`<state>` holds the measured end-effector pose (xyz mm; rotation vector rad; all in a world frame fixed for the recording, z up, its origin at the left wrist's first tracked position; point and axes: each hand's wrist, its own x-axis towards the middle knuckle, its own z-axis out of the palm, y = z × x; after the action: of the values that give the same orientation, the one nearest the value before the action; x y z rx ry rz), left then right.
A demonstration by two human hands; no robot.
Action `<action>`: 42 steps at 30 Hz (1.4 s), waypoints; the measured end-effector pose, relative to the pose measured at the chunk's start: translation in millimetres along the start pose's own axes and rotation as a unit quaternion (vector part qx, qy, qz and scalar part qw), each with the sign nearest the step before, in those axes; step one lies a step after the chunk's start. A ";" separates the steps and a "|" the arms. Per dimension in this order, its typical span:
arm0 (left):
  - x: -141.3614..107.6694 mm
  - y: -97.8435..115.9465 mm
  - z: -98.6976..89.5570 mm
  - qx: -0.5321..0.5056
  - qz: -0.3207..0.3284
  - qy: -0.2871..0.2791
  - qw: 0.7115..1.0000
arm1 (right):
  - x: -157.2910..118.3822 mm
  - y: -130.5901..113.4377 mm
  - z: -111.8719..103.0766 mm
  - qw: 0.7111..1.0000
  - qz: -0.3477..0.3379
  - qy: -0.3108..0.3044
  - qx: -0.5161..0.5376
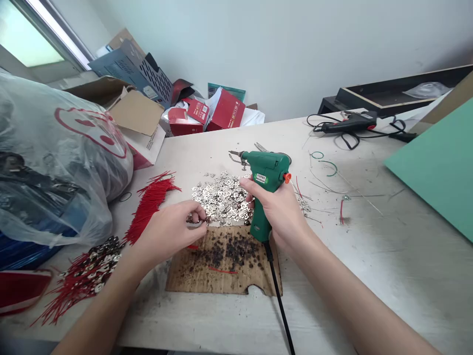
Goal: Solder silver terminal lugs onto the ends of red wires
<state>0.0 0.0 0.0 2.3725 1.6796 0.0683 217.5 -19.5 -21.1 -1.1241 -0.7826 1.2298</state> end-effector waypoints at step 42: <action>-17.7 20.4 13.9 -0.562 0.142 0.066 0.812 | -26.5 -1.7 11.0 0.971 -0.008 -0.235 0.040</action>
<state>15.2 -25.2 -7.4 1.6214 0.8321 0.9918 202.4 -42.8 -13.3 -0.7634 -1.0817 1.5245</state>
